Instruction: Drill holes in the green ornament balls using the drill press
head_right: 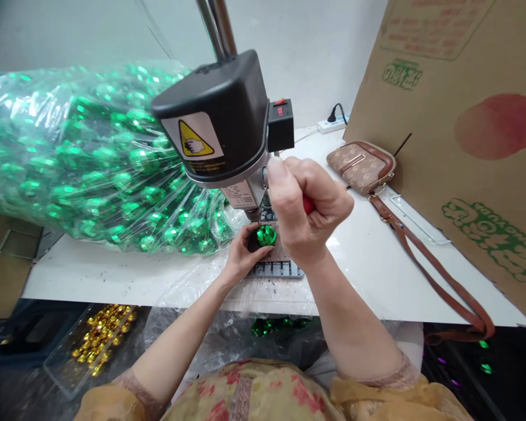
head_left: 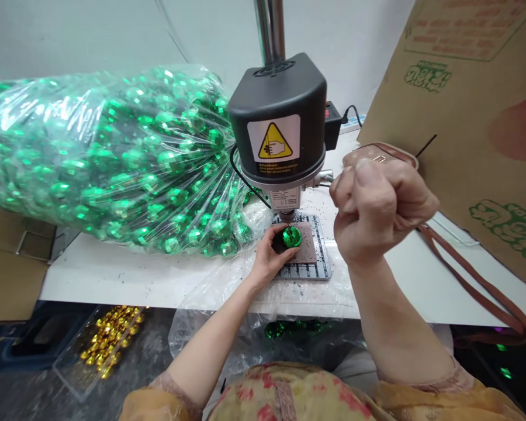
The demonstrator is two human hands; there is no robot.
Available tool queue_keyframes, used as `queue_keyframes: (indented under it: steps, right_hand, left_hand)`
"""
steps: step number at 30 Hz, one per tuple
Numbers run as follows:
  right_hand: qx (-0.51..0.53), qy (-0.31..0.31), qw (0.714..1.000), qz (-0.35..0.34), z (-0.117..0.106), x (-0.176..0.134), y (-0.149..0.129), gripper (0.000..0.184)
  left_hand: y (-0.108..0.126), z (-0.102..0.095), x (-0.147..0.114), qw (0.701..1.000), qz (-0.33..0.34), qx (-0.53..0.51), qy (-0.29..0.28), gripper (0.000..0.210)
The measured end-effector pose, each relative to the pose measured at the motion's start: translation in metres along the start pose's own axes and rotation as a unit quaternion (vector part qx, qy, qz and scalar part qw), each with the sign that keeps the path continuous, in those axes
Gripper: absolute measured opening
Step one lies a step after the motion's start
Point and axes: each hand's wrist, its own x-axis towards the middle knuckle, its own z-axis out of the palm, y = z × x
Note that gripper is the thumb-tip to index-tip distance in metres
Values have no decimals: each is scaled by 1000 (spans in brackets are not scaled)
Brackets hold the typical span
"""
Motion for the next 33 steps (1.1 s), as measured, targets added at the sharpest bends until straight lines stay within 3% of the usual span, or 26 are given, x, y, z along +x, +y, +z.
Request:
queue_keyframes:
  steps: [28, 30, 33]
  right_hand:
    - [13, -70, 992, -106, -31, -31, 13, 45]
    - [3, -60, 994, -88, -27, -29, 10, 47]
    - [-28, 4, 999, -39, -12, -13, 2, 49]
  left_hand:
    - [-4, 2, -1, 999, 39, 2, 17, 51]
    - [-4, 2, -2, 999, 40, 4, 19, 51]
    - [-4, 1, -2, 999, 36, 2, 19, 51]
